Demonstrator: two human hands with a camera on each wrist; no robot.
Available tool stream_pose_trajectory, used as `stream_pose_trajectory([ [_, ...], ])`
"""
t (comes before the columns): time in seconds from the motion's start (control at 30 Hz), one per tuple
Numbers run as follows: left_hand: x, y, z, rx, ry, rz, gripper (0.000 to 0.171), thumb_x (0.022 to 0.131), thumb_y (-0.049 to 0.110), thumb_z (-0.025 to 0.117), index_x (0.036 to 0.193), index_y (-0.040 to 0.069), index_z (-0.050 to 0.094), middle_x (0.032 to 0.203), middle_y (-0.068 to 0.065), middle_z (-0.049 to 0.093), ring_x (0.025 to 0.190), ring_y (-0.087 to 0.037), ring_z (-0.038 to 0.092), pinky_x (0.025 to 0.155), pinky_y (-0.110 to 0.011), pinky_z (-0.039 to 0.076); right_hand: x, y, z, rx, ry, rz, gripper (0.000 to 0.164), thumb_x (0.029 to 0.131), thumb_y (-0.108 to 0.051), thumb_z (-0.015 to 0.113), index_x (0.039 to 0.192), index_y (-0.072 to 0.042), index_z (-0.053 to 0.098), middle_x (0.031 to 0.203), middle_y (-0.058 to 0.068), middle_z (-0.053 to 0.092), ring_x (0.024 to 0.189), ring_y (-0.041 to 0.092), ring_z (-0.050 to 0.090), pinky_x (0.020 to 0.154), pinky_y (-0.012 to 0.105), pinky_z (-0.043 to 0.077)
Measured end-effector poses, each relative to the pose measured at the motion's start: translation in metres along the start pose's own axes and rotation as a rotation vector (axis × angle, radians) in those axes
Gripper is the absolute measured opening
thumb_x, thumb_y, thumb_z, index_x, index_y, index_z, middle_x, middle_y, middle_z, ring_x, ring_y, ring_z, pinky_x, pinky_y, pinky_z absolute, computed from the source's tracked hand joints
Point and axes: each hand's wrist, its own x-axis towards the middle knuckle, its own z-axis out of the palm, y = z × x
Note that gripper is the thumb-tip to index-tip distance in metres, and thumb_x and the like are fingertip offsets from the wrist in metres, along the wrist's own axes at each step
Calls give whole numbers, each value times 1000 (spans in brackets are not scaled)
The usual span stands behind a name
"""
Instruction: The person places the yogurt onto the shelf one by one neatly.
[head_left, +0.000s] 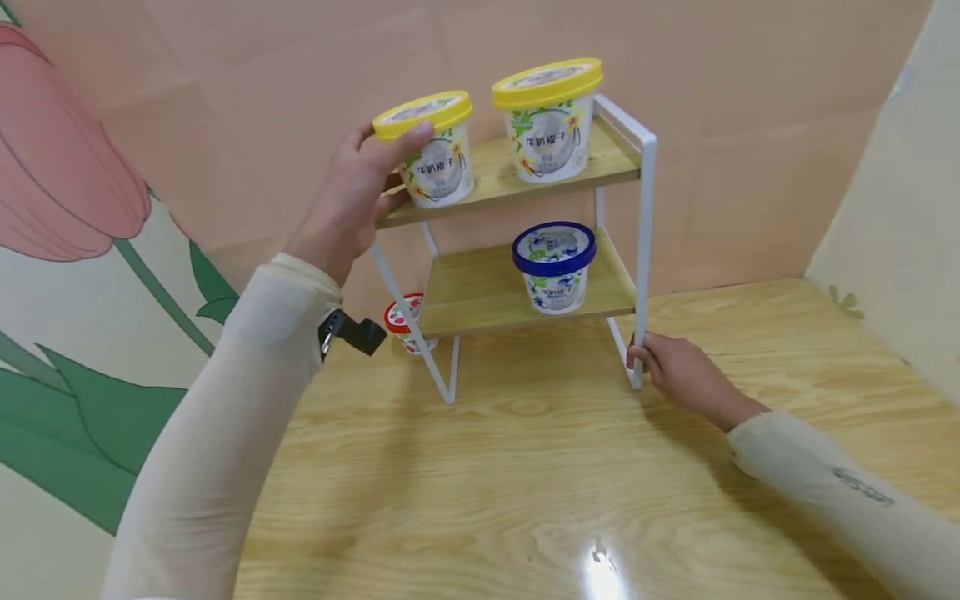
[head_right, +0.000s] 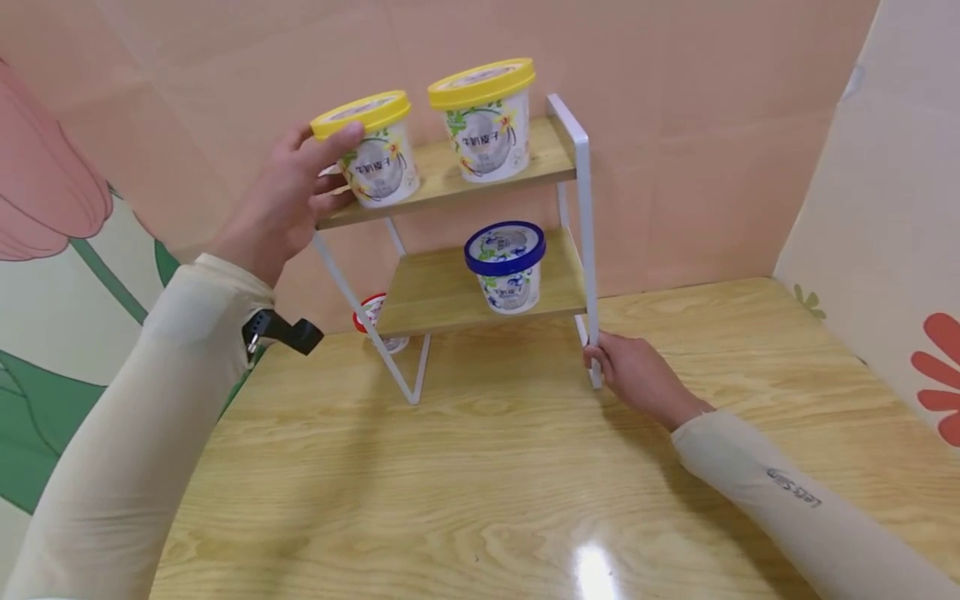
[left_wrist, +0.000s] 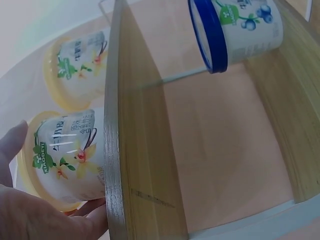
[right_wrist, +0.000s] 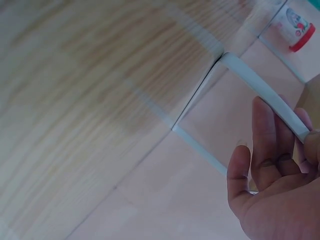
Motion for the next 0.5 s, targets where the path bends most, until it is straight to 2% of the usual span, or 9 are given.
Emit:
stream_pose_trajectory([
  [0.2, -1, -1, 1, 41, 25, -3, 70, 86, 39, 77, 142, 30, 36, 132, -3, 59, 123, -26, 59, 113, -36, 43, 0, 0, -1, 9, 3, -12, 22, 105, -18, 47, 91, -11, 62, 77, 5, 67, 59, 13, 46, 57, 28, 40],
  [0.5, -5, -6, 6, 102, 89, 49, 94, 81, 32, 82, 152, 31, 20, 142, -6, 55, 125, -17, 58, 111, -33, 44, -1, 0, -1, -24, 38, -39, 20, 104, -15, 50, 90, -11, 62, 76, 4, 67, 62, 14, 50, 59, 31, 43],
])
